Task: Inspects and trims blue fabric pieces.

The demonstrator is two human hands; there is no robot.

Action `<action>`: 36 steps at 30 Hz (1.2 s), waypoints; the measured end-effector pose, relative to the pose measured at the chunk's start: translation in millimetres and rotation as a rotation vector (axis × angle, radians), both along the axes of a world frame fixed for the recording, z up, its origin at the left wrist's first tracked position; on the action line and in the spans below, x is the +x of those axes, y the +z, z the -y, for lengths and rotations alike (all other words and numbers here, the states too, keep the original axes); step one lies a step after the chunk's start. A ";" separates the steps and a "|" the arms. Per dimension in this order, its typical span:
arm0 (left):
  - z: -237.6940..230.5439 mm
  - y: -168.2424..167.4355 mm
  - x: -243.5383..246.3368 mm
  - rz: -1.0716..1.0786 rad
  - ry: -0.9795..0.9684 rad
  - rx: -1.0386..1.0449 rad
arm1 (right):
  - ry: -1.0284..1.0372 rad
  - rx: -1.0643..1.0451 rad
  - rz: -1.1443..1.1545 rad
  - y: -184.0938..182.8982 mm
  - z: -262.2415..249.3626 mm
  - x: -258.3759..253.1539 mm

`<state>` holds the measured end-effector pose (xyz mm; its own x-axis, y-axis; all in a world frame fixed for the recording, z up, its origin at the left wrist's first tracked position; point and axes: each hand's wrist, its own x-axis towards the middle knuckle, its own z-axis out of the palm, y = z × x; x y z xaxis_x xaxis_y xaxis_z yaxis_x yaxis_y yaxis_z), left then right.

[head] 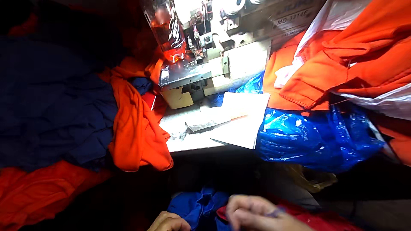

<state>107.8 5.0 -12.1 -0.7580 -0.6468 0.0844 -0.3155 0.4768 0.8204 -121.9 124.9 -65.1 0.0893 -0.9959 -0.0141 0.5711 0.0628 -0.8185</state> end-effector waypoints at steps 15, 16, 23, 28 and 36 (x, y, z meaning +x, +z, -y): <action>0.6 3.8 -29.3 -0.261 -0.166 0.233 | -0.126 -0.299 -0.561 -2.4 18.3 0.5; -0.8 4.9 -31.4 -0.270 -0.138 0.243 | -0.092 -0.316 -0.551 -3.5 25.1 2.1; 1.4 6.7 -54.6 -0.094 -0.084 0.095 | -0.290 -0.239 -0.565 7.2 25.5 -12.1; 15.5 -0.2 -67.6 -0.257 -0.128 0.359 | -0.245 -0.207 -0.567 11.5 13.2 -33.1; 21.2 -3.2 -95.5 -0.507 0.050 0.847 | -0.121 0.050 0.050 13.7 21.7 -39.1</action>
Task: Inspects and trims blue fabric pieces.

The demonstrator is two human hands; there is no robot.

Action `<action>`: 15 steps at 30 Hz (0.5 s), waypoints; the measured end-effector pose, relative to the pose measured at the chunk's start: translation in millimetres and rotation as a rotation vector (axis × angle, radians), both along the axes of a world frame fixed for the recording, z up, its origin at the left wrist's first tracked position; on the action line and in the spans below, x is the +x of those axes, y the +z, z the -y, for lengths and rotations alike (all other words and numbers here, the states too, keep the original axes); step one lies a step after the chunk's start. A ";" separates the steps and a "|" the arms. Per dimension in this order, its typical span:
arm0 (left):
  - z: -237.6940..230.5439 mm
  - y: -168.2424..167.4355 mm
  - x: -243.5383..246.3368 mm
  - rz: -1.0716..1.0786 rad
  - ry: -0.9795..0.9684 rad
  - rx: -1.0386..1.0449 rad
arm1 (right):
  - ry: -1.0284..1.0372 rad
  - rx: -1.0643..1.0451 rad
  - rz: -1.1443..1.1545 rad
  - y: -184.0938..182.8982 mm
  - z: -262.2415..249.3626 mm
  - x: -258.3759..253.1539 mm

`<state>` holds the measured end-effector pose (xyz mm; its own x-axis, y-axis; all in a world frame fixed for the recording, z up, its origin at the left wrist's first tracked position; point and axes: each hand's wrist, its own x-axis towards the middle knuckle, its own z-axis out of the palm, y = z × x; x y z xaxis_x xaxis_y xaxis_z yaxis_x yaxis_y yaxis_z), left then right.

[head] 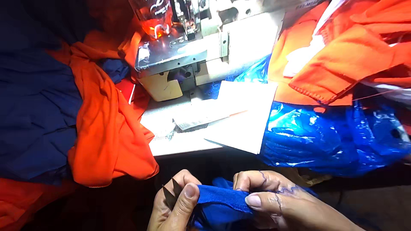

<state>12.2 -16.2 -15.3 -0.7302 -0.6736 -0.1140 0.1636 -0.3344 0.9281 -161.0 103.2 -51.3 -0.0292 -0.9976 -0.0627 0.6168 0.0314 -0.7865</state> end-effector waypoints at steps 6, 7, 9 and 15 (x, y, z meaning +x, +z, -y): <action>0.9 -9.3 -13.3 -0.001 0.023 -0.031 | -0.092 0.024 0.039 1.0 4.8 3.9; 2.7 -10.2 -13.5 0.000 -0.011 -0.068 | -0.096 0.033 0.040 2.1 5.0 4.0; 5.1 -9.0 -13.4 -0.004 -0.062 -0.117 | -0.100 0.056 0.039 3.4 5.7 4.1; 10.4 -3.0 -13.8 0.085 -0.082 -0.260 | -0.105 0.179 0.005 7.3 6.2 5.8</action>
<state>-1.6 -26.6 -18.3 -0.7787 -0.6273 -0.0085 0.0637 -0.0925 0.9937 -155.2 97.0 -44.0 -0.1321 -0.9619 -0.2395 0.6278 0.1058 -0.7712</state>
